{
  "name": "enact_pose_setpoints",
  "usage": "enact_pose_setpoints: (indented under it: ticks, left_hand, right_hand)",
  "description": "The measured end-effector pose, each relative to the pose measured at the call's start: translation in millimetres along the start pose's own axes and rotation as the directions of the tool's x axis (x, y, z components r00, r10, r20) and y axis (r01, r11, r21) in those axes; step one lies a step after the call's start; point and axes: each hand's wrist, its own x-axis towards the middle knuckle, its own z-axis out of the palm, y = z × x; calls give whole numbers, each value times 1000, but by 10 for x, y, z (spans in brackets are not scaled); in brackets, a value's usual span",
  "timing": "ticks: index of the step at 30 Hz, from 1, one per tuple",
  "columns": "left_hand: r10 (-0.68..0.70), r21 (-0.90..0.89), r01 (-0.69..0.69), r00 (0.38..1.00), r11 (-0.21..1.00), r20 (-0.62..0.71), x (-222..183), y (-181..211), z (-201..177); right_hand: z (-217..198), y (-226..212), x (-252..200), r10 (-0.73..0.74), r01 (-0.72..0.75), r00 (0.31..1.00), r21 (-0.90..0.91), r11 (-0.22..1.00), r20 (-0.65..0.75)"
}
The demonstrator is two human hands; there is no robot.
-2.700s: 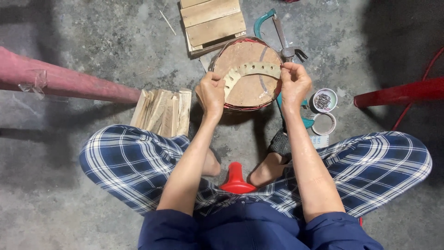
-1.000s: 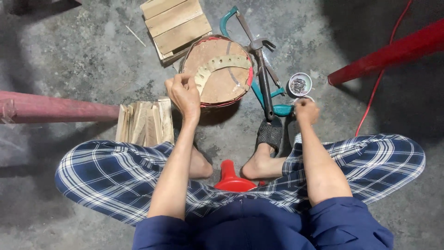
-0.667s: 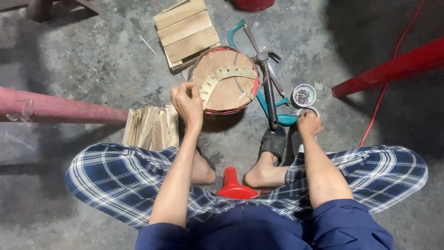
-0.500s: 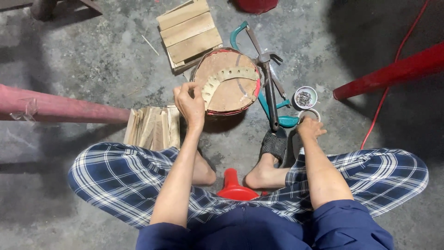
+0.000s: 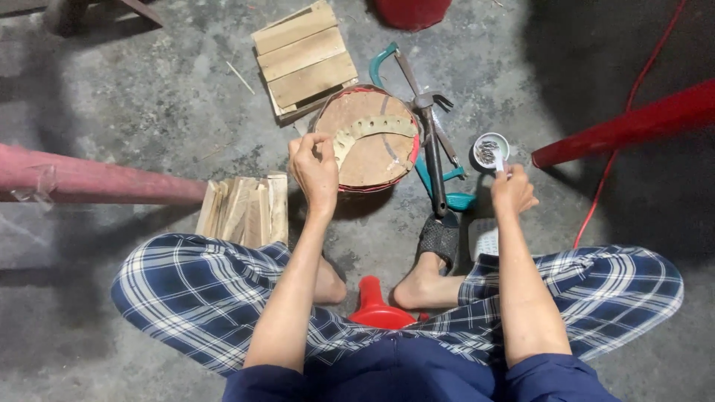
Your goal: Attaching a decorative bark or wooden band to the rim of a small drum using adhesive tape.
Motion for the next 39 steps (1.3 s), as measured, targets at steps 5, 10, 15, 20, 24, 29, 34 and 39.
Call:
enact_pose_setpoints:
  ticks: [5,10,15,20,24,29,34,39]
  left_hand:
    - [38,-88,-34,998,996,48,-93,242,67]
    - [115,-478,189,835,858,537,-379,455,186]
    - [175,-493,203,768,846,616,-491,890,33]
    - [147,-566,337,752,753,643,-413,829,-79]
    - [55,-541,411,758,734,650,-369,590,-80]
    - [82,-461,229,824,857,561,-325,440,-136]
    - [-12,-422,328,801,845,598,-344,489,-225]
    - [87,-356,158,809,921,581,-486,669,-489]
  right_hand:
    - [-927,-576,-254,0,-172,978,809,563,208]
    - [-1852,-1342,-1028,-555,-316,766,942,114,324]
    - [-1662,-1453,-1174,-627,-322,683,925,201,374]
    - [-1669,-1716,-1263,-629,-386,610,874,296,483]
    - [-1542,-1804,-1295,-628,-394,577,852,345,521]
    - [-1288,-1810,-1273,-582,-441,567,812,383,582]
    - [-978,-1723,-1307,-575,-463,463,737,492,675]
    - [-1042,-1773,-1661,-548,-401,406,682,612,731]
